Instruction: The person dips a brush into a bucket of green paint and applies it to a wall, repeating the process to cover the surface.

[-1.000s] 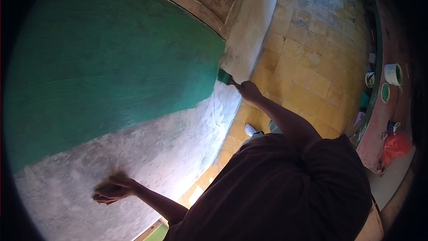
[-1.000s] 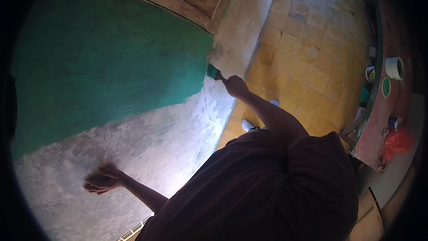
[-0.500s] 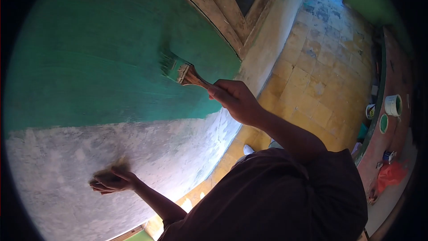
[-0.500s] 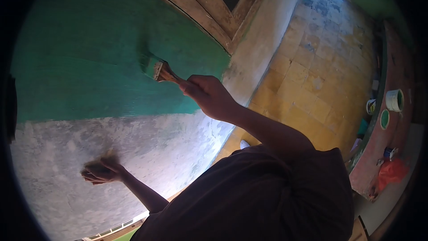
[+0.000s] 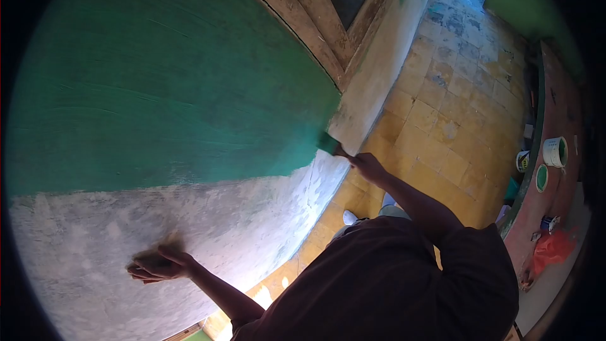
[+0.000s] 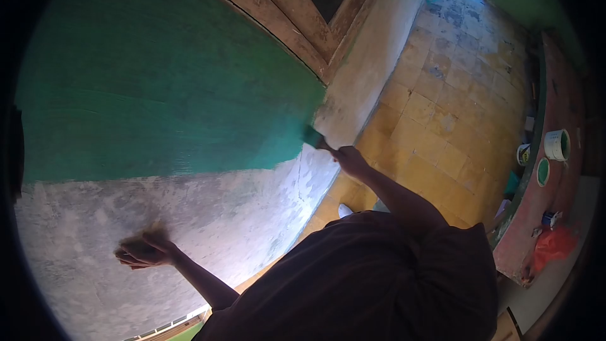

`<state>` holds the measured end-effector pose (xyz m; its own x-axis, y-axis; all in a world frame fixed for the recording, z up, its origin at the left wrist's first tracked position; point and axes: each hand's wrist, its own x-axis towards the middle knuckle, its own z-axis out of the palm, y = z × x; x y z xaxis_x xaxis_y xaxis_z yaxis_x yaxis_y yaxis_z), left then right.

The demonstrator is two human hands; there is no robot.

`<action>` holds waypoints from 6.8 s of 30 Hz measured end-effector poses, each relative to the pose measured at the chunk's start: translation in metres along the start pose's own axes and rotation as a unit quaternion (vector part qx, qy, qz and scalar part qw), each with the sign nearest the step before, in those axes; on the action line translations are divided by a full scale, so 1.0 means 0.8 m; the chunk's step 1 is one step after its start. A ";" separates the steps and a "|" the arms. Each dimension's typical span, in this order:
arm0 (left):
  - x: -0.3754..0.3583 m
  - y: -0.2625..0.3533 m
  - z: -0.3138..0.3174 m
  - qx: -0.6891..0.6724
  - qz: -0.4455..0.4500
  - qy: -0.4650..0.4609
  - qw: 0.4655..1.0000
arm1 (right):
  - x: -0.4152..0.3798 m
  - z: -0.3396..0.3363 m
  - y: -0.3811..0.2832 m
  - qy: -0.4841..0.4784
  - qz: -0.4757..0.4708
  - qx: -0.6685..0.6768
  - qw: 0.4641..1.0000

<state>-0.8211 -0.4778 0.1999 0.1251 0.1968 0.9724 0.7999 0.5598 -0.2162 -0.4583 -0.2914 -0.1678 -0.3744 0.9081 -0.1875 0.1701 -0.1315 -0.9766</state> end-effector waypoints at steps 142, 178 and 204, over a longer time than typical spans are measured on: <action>-0.049 -0.054 -0.030 -0.320 -0.066 0.025 0.945 | -0.182 -0.094 -1.094 0.255 -0.605 -0.501 0.565; -0.045 -0.052 -0.032 -0.313 -0.082 0.009 0.946 | -0.243 0.048 -1.052 0.320 -0.714 -0.454 0.427; -0.057 -0.066 -0.029 -0.419 -0.060 0.050 0.905 | -0.279 0.067 -1.048 0.223 -0.617 -0.565 0.500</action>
<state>-0.8557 -0.5355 0.1688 0.0273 0.0784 0.9965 0.9702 -0.2423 -0.0075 -0.5660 -0.4051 0.6874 -0.6320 0.0520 0.7732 0.5616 0.7183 0.4107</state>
